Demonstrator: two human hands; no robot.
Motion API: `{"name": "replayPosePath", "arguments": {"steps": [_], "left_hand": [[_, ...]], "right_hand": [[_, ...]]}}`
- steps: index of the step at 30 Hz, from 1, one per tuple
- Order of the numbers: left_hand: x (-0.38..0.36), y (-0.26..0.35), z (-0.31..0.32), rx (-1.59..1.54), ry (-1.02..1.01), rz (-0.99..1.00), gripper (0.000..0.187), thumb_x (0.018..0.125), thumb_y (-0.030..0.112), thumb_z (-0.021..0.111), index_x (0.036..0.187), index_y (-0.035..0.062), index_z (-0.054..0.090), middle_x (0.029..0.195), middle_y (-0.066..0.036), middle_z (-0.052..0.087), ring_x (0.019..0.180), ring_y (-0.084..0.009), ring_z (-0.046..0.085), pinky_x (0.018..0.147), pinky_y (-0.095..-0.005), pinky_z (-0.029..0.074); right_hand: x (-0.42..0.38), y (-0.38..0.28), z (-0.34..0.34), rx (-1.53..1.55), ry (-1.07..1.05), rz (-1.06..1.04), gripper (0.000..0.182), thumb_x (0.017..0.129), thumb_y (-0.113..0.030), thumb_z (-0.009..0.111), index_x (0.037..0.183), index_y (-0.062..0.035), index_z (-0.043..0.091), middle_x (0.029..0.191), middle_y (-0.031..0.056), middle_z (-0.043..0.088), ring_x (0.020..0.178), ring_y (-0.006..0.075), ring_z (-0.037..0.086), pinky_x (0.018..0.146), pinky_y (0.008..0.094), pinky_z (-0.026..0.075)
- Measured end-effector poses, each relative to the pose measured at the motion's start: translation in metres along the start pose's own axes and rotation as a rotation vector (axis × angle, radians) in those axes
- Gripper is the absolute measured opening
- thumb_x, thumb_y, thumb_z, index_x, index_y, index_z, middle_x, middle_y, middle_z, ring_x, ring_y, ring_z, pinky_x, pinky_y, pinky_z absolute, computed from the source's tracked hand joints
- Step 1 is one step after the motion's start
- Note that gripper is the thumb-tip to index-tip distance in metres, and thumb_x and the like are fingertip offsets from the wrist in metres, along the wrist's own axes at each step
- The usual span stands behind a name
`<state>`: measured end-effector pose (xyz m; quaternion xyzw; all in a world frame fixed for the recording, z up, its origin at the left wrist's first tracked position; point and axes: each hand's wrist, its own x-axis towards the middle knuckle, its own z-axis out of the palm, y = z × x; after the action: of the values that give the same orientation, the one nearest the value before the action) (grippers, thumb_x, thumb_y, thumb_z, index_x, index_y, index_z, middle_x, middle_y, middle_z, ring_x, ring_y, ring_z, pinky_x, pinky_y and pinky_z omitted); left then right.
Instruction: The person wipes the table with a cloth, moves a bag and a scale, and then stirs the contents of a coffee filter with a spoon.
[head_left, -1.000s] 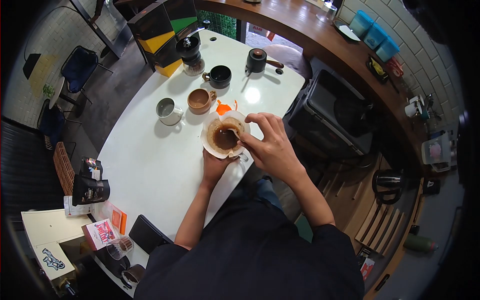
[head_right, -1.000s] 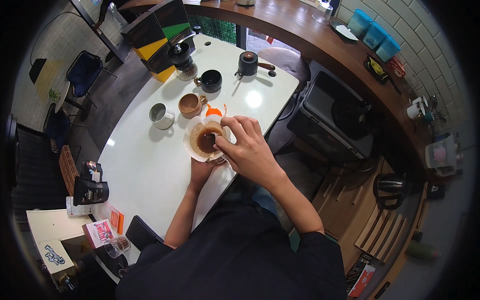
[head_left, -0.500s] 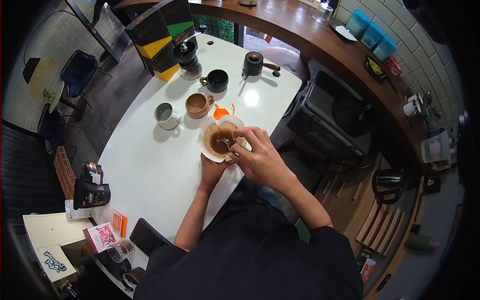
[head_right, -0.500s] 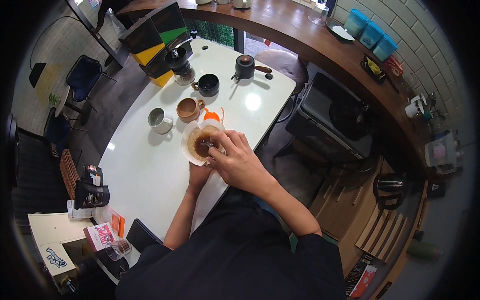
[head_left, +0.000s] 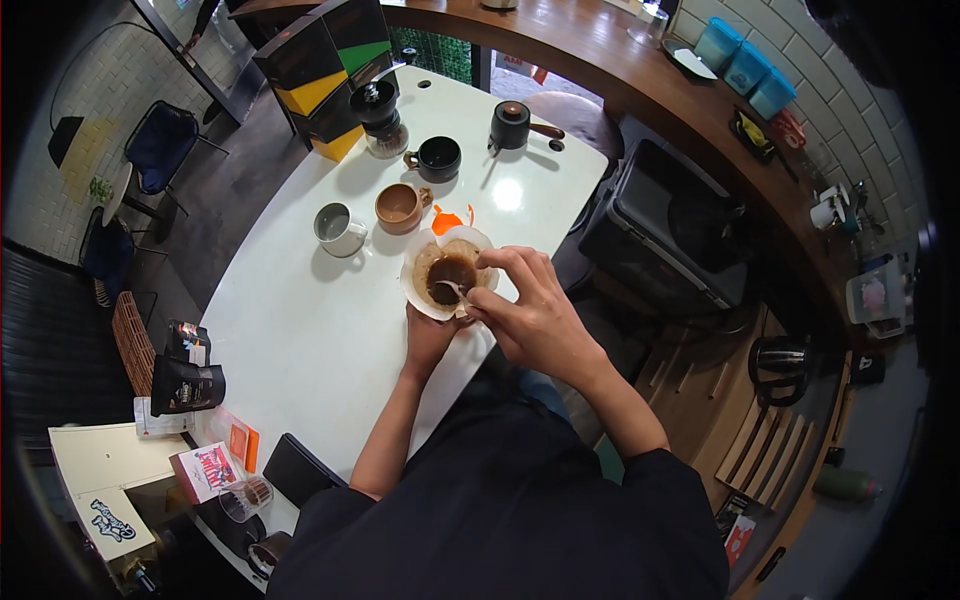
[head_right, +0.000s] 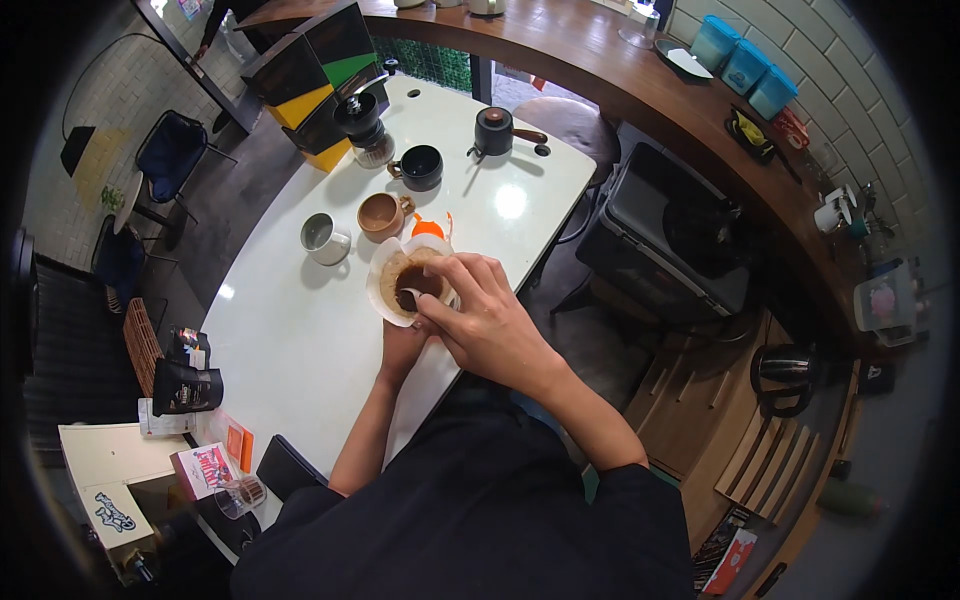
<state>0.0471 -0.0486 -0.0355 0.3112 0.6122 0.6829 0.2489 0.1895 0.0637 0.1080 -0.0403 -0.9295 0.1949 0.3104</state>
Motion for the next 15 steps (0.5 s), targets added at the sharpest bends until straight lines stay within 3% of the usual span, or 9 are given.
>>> {"name": "replayPosePath", "arguments": {"steps": [9,15], "left_hand": [[-0.002,0.001,-0.001,0.032,-0.003,0.007,0.061,0.071,0.005,0.093,0.126,-0.0008,0.066,0.12,-0.011,0.074,0.11,-0.0233,0.071,0.096,-0.0381,0.057],[-0.001,-0.007,-0.005,-0.014,-0.033,-0.019,0.064,0.072,0.005,0.092,0.129,-0.0015,0.064,0.12,-0.012,0.074,0.11,-0.0232,0.071,0.096,-0.0376,0.057]], "right_hand": [[-0.001,0.002,0.0,0.044,0.017,0.019,0.017,0.085,-0.01,0.078,0.099,-0.0064,0.069,0.128,0.0142,0.056,0.118,0.0358,0.056,0.099,0.0479,0.047],[-0.004,0.012,0.014,0.045,-0.039,0.048,0.016,0.09,-0.017,0.077,0.099,-0.0058,0.069,0.128,0.0151,0.057,0.119,0.0341,0.056,0.1,0.0475,0.046]]}}
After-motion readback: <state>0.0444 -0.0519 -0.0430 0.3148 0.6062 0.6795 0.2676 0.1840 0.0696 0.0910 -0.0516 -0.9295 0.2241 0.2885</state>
